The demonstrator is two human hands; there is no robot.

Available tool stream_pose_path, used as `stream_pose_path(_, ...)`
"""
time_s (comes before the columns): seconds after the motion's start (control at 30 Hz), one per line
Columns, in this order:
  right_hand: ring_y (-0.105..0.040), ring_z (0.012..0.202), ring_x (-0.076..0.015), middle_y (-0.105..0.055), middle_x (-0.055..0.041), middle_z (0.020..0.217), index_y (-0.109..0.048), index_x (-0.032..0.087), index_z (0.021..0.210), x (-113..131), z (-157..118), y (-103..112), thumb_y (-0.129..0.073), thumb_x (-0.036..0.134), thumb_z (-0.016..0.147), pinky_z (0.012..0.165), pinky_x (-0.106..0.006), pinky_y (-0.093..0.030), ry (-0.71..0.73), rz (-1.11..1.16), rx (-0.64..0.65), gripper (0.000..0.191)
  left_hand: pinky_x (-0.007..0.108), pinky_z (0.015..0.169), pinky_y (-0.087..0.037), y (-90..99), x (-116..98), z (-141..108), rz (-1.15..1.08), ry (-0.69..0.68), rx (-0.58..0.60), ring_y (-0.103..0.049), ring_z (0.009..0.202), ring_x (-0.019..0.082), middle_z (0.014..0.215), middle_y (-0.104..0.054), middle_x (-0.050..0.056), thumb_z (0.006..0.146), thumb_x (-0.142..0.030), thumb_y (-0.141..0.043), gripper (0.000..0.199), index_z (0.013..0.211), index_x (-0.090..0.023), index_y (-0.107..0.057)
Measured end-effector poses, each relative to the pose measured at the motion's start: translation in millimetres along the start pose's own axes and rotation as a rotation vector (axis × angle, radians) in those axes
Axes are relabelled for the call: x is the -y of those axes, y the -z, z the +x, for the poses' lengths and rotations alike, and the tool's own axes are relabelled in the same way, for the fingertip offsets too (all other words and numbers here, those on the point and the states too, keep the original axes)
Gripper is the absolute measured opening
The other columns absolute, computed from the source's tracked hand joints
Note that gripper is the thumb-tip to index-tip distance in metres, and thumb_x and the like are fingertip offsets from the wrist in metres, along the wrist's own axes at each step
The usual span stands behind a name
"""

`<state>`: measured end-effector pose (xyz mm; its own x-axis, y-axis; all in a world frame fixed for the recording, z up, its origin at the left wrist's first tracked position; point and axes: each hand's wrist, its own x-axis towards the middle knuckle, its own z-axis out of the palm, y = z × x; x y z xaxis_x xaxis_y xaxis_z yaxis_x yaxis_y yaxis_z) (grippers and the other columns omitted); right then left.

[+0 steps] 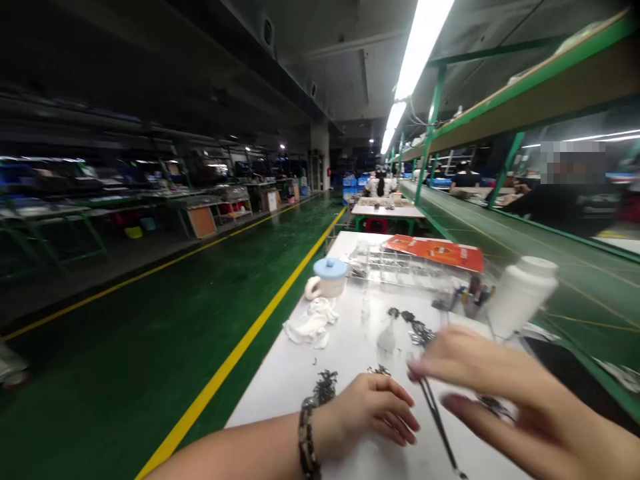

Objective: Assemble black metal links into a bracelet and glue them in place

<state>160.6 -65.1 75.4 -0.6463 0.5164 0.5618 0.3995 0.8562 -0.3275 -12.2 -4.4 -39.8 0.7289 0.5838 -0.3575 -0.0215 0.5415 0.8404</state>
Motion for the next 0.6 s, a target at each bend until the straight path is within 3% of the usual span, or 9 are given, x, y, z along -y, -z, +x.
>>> stream_pose_path(0.13, -0.06, 0.085, -0.0167, -0.067, -0.0044, 0.097, -0.052, 0.027, 0.123, -35, -15, 2, -0.047, 0.01, 0.087, 0.076, -0.035, -0.047, -0.193, -0.029, 0.056, 0.04, 0.028, 0.065, -0.045, -0.6, -5, -2, 0.031, 0.004, 0.014, -0.065, 0.065, 0.016, 0.072, -0.068, 0.005, 0.062, -0.022, -0.066, 0.022, 0.082, -0.013, -0.059)
stream_pose_path(0.3, -0.06, 0.083, -0.014, -0.068, -0.0027, 0.095, -0.055, 0.024, 0.117, -42, -19, 0, -0.048, 0.009, 0.085, 0.076, -0.032, -0.046, -0.216, -0.01, 0.054, 0.036, 0.027, 0.065, -0.043, 0.1, -7, -3, 0.045, -0.011, 0.018, -0.064, 0.066, 0.015, 0.073, -0.068, 0.005, 0.065, -0.021, -0.064, 0.021, 0.083, -0.013, -0.058)
stream_pose_path(0.43, -0.06, 0.08, -0.0141, -0.068, -0.0021, 0.088, -0.063, 0.023, 0.1, -58, -19, 7, -0.048, 0.024, 0.088, 0.08, -0.032, -0.045, -0.313, -0.315, 0.125, 0.02, 0.026, 0.064, -0.044, 0.2, -5, -2, 0.042, 0.001, 0.019, -0.064, 0.065, 0.015, 0.073, -0.068, 0.005, 0.065, -0.021, -0.064, 0.021, 0.083, -0.012, -0.058)
stream_pose_path(0.53, -0.059, 0.078, -0.018, -0.065, -0.005, 0.077, -0.063, 0.018, 0.075, -91, -12, 17, -0.044, 0.034, 0.091, 0.086, -0.042, -0.041, -0.504, -0.557, 0.144, 0.031, 0.026, 0.063, -0.044, -0.5, -4, -2, 0.045, 0.009, 0.029, -0.064, 0.064, 0.015, 0.072, -0.068, 0.006, 0.063, -0.02, -0.065, 0.02, 0.081, -0.012, -0.059)
stream_pose_path(0.6, -0.058, 0.078, -0.0186, -0.063, -0.0054, 0.075, -0.062, 0.015, 0.075, -120, -1, 21, -0.045, 0.035, 0.091, 0.084, -0.045, -0.043, -0.623, -0.632, 0.181, 0.031, 0.026, 0.062, -0.044, -1.7, -4, -2, 0.049, 0.012, 0.038, -0.064, 0.062, 0.015, 0.071, -0.069, 0.006, 0.062, -0.019, -0.066, 0.02, 0.079, -0.012, -0.059)
